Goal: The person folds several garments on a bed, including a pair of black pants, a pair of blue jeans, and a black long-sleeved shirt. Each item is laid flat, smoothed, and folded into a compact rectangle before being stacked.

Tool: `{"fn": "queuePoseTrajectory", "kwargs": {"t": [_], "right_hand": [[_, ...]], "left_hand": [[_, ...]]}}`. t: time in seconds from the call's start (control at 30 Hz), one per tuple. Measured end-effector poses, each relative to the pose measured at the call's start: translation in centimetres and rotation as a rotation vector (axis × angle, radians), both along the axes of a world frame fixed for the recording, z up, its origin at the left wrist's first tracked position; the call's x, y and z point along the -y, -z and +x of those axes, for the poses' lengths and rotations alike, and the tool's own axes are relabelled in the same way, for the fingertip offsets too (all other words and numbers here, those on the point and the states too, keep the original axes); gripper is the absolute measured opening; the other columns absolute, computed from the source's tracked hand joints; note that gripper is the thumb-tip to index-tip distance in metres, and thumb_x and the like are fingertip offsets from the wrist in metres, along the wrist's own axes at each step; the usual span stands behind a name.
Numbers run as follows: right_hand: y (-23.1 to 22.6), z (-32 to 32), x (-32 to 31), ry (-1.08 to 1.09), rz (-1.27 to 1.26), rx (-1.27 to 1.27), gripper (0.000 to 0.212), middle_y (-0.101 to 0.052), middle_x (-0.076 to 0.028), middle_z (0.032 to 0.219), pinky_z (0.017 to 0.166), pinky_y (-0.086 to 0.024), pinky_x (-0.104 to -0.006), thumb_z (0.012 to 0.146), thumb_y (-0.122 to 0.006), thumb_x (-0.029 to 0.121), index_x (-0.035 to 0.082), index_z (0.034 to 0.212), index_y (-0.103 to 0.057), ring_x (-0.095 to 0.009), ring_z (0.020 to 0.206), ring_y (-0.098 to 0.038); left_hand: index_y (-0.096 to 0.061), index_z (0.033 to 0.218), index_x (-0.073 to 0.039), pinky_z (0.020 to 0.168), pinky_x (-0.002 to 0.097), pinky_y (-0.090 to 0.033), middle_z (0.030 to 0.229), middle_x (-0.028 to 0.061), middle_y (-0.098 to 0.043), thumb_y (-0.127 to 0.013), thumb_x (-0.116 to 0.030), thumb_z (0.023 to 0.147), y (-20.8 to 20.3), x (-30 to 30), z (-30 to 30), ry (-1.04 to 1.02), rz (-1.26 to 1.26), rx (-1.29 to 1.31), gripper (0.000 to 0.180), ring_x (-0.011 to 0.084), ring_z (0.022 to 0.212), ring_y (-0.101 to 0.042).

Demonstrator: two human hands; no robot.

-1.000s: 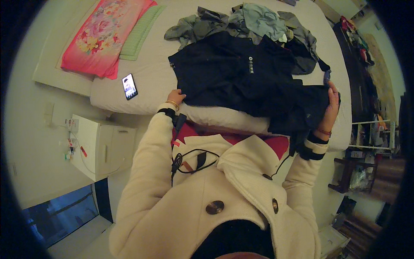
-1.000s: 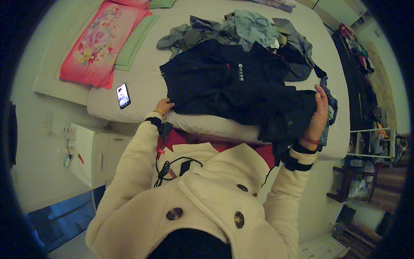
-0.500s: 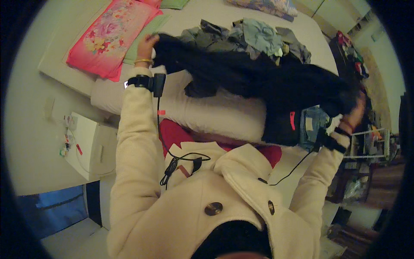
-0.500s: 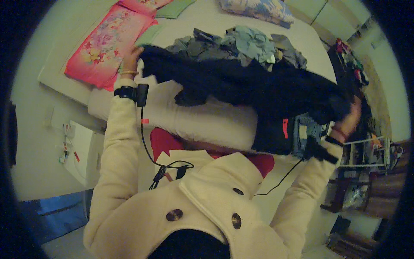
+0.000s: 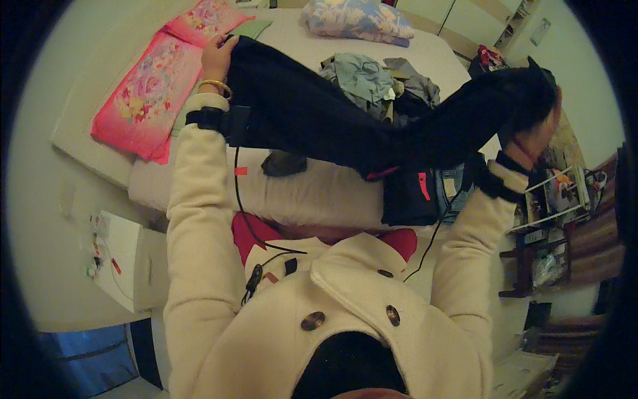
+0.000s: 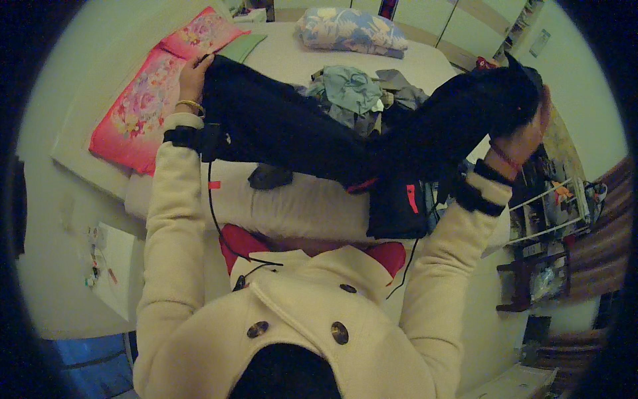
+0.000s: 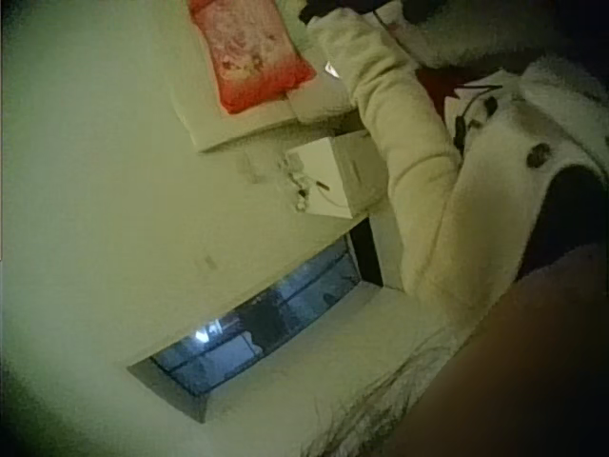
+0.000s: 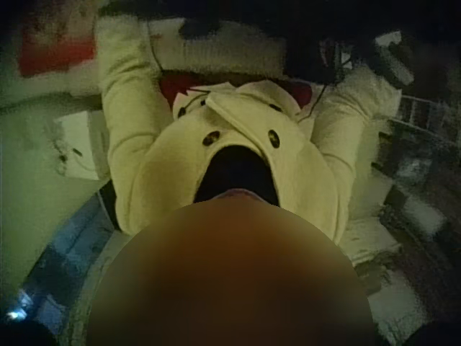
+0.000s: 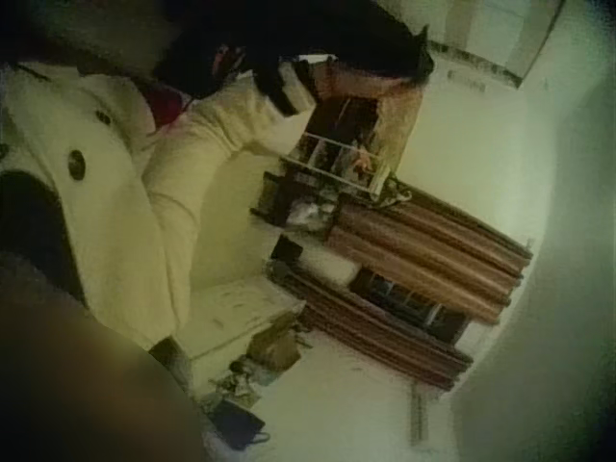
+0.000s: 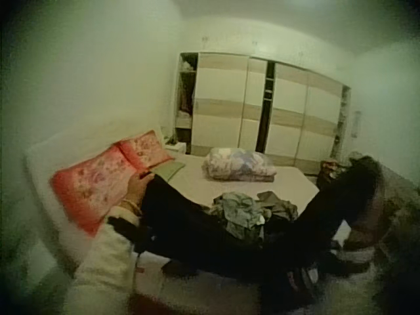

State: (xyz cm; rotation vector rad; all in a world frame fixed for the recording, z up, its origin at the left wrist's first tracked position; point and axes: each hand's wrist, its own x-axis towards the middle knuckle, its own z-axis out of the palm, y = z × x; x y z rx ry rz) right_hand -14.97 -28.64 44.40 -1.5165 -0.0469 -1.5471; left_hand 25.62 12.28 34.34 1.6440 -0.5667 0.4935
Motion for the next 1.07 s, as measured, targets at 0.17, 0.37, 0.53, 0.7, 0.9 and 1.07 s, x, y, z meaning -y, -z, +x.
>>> {"fn": "queuePoseTrajectory", "kwargs": {"t": [0.17,0.37,0.53,0.7,0.9,1.07], "right_hand": [[-2.0,-1.1,0.3,1.134,-1.044,-0.389,0.040,-0.053,-0.012,0.108,0.091,-0.035,-0.0347,0.076,-0.052,0.024,0.009,0.112,-0.048,-0.030,0.109,-0.043],[0.3,-1.3,2.2,0.775,-0.619,-0.411,0.033,-0.050,-0.012,0.112,0.088,-0.039,-0.0338,0.079,-0.047,0.017,0.006,0.110,-0.050,-0.027,0.106,-0.046],[9.3,2.0,2.5,-0.056,0.384,-0.180,0.032,-0.049,-0.013,0.112,0.083,-0.043,-0.0322,0.084,-0.035,0.004,0.002,0.113,-0.049,-0.023,0.097,-0.051],[13.9,4.1,1.2,-0.004,0.554,-0.289,0.033,-0.049,-0.014,0.112,0.083,-0.042,-0.0330,0.083,-0.035,0.004,0.004,0.114,-0.048,-0.025,0.097,-0.051],[13.7,4.8,2.0,-0.023,0.493,-0.247,0.032,-0.048,-0.015,0.112,0.086,-0.040,-0.0340,0.085,-0.036,0.007,0.002,0.114,-0.047,-0.026,0.099,-0.050],[16.0,5.5,3.7,-0.037,0.474,-0.284,0.033,-0.046,-0.016,0.115,0.088,-0.039,-0.0351,0.085,-0.037,0.007,0.002,0.117,-0.044,-0.026,0.100,-0.049]], "left_hand": [[-0.059,0.089,-0.007,0.071,0.0356,-0.043,0.086,0.0139,-0.060,-0.052,-0.037,0.074,0.2,-2.0,2.0,-0.296,0.649,0.019,0.034,0.0311,0.081,-0.056],[-0.060,0.089,-0.007,0.075,0.0401,-0.042,0.091,0.0171,-0.058,-0.049,-0.032,0.074,11.4,-4.4,5.9,-0.014,1.250,-0.148,0.031,0.0323,0.088,-0.055],[-0.061,0.087,-0.006,0.076,0.0390,-0.042,0.091,0.0184,-0.058,-0.051,-0.026,0.071,26.4,-5.5,-1.1,0.106,1.391,-0.403,0.028,0.0326,0.092,-0.053],[-0.061,0.086,-0.010,0.071,0.0385,-0.044,0.087,0.0134,-0.060,-0.046,-0.032,0.076,26.4,-6.2,-3.1,0.067,1.377,-0.339,0.029,0.0297,0.082,-0.057],[-0.056,0.093,-0.009,0.068,0.0304,-0.045,0.090,0.0029,-0.058,-0.052,-0.024,0.079,20.5,-5.9,-3.9,0.702,-0.185,-0.851,0.021,0.0156,0.081,-0.055],[-0.053,0.099,-0.009,0.074,0.0355,-0.044,0.089,0.0059,-0.055,-0.059,-0.019,0.075,27.3,-9.5,-11.8,0.965,0.038,-1.194,0.027,0.0202,0.086,-0.052]]}}
